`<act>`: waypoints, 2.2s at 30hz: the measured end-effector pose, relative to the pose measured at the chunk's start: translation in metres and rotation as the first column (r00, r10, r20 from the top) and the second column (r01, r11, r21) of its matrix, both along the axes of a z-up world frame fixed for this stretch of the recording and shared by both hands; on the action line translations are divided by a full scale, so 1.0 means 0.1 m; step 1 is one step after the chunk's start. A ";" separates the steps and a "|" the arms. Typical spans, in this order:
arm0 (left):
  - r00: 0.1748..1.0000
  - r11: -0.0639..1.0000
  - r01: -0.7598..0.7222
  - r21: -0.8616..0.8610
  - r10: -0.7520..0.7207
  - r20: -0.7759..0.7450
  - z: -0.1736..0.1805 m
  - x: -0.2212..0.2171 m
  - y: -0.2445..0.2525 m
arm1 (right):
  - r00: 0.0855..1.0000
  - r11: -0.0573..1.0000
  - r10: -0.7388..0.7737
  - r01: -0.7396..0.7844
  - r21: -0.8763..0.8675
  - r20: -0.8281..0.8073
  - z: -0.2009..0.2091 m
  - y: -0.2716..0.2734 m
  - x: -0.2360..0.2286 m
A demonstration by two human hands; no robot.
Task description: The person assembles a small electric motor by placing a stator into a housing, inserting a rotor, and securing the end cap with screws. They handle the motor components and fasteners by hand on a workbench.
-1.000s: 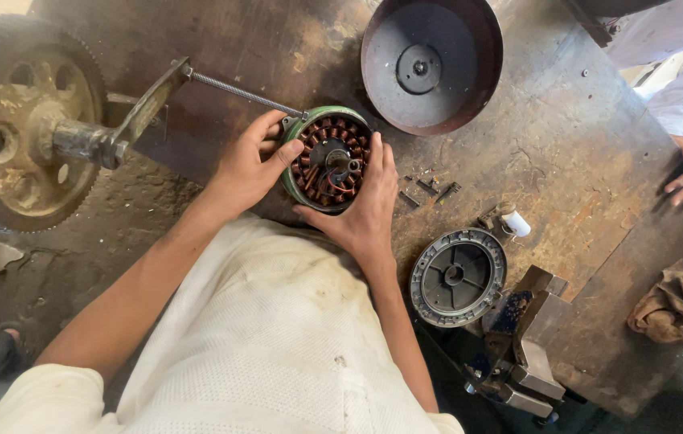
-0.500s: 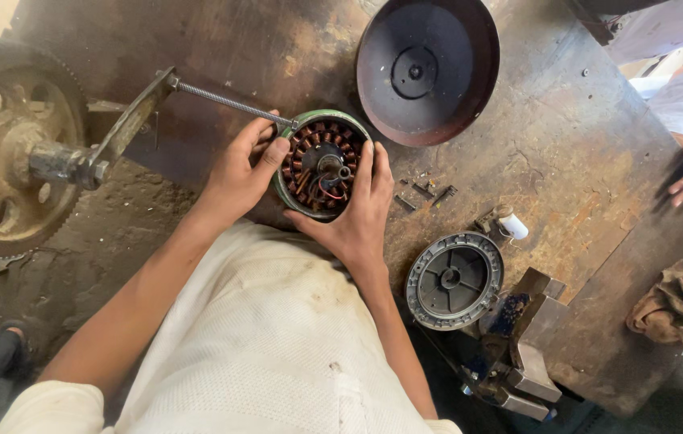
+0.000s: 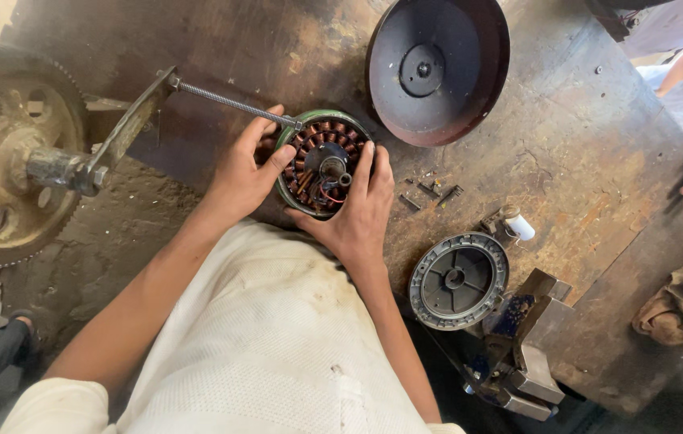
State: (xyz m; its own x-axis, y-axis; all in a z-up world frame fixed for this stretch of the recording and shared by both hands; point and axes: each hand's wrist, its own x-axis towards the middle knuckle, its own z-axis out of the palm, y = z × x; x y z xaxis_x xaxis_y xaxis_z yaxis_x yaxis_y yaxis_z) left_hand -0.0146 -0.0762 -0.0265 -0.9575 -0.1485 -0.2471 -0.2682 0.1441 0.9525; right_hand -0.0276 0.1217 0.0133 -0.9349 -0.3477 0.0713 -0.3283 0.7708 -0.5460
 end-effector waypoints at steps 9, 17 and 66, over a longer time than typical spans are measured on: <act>0.991 1.000 0.023 -0.014 -0.021 0.132 0.12 -0.11 -0.01 | 0.992 0.996 0.043 -0.034 -0.079 0.122 -0.04 0.23 -0.01; 0.970 0.982 0.137 -0.128 -0.107 0.217 0.17 -0.27 -0.13 | 0.844 0.811 -0.534 0.530 0.248 -0.057 0.29 1.25 0.91; 0.949 0.582 0.251 0.774 -0.306 -0.077 0.91 0.37 0.36 | 0.711 -0.107 -0.044 0.695 -0.711 0.702 0.51 0.73 1.02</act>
State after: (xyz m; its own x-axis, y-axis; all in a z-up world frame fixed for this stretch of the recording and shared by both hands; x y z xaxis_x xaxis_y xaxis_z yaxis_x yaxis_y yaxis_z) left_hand 0.0226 -0.0402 0.0646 -0.8984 0.3928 -0.1962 -0.4010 -0.5521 0.7310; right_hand 0.0743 0.1942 0.0644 -0.8988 0.1493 -0.4121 0.2441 -0.6103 -0.7536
